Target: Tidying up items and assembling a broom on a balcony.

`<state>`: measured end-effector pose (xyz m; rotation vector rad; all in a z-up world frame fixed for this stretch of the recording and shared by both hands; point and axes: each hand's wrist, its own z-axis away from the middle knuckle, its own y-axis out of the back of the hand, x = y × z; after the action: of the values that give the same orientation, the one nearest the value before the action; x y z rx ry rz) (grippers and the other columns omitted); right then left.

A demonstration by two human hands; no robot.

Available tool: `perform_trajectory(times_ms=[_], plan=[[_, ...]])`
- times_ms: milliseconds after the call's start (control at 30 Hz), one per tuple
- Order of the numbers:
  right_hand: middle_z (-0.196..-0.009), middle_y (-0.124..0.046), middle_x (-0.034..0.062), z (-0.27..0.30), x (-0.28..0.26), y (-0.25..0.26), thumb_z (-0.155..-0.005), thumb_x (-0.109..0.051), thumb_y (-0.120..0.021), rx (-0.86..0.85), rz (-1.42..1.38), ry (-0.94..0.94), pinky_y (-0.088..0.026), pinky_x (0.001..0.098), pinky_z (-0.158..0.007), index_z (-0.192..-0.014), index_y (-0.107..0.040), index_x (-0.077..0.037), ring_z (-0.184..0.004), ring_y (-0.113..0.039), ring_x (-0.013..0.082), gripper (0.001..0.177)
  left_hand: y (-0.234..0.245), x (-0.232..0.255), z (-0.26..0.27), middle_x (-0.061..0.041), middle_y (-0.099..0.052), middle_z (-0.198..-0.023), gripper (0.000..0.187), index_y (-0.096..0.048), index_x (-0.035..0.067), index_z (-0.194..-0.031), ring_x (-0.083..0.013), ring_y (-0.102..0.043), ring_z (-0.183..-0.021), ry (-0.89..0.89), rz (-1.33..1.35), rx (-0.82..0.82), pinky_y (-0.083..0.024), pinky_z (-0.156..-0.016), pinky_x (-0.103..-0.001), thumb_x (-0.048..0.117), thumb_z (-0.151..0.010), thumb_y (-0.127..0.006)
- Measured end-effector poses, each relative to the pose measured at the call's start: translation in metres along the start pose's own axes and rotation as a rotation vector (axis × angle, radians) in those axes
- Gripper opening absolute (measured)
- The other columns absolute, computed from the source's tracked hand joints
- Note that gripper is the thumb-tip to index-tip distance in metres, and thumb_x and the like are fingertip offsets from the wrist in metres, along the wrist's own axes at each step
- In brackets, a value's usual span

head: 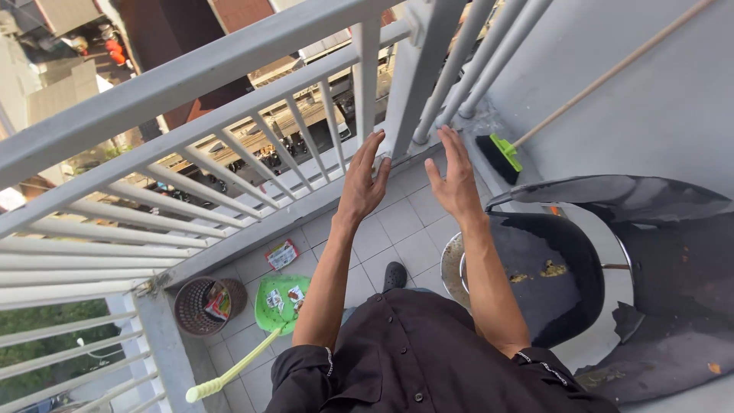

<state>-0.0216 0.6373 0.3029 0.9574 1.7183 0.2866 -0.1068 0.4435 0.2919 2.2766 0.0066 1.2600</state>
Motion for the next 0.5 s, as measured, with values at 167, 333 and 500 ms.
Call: perform_trajectory(times_ms=[167, 333, 500], plan=[[-0.161, -0.041, 0.0223, -0.006, 0.040, 0.042, -0.101, -0.011, -0.063, 0.086, 0.016, -0.038, -0.031, 0.0470, -0.126, -0.153, -0.042, 0.001, -0.153, -0.035, 0.0392, 0.057, -0.058, 0.012, -0.038, -0.016, -0.052, -0.155, 0.049, -0.046, 0.006, -0.152, -0.0351, -0.042, -0.151, -0.068, 0.032, -0.076, -0.036, -0.124, -0.047, 0.016, -0.106, -0.059], [-0.160, -0.044, 0.0223, -0.014, 0.084, 0.073, -0.102, -0.012, -0.063, 0.192, 0.044, -0.112, -0.032, 0.0477, -0.126, -0.152, -0.043, 0.000, -0.153, -0.038, 0.0395, 0.054, -0.106, 0.021, -0.079, -0.018, -0.052, -0.153, 0.051, -0.046, 0.004, -0.151, -0.0352, -0.045, -0.148, -0.094, 0.101, -0.181, -0.038, -0.123, -0.046, 0.015, -0.104, -0.061], [-0.160, -0.042, 0.0240, -0.031, 0.114, 0.097, -0.102, -0.012, -0.063, 0.294, 0.070, -0.239, -0.031, 0.0498, -0.125, -0.152, -0.042, 0.002, -0.153, -0.034, 0.0414, 0.056, -0.157, 0.017, -0.131, -0.018, -0.054, -0.154, 0.050, -0.046, 0.005, -0.150, -0.0361, -0.045, -0.149, -0.233, 0.124, -0.317, -0.037, -0.124, -0.047, 0.014, -0.104, -0.062]])
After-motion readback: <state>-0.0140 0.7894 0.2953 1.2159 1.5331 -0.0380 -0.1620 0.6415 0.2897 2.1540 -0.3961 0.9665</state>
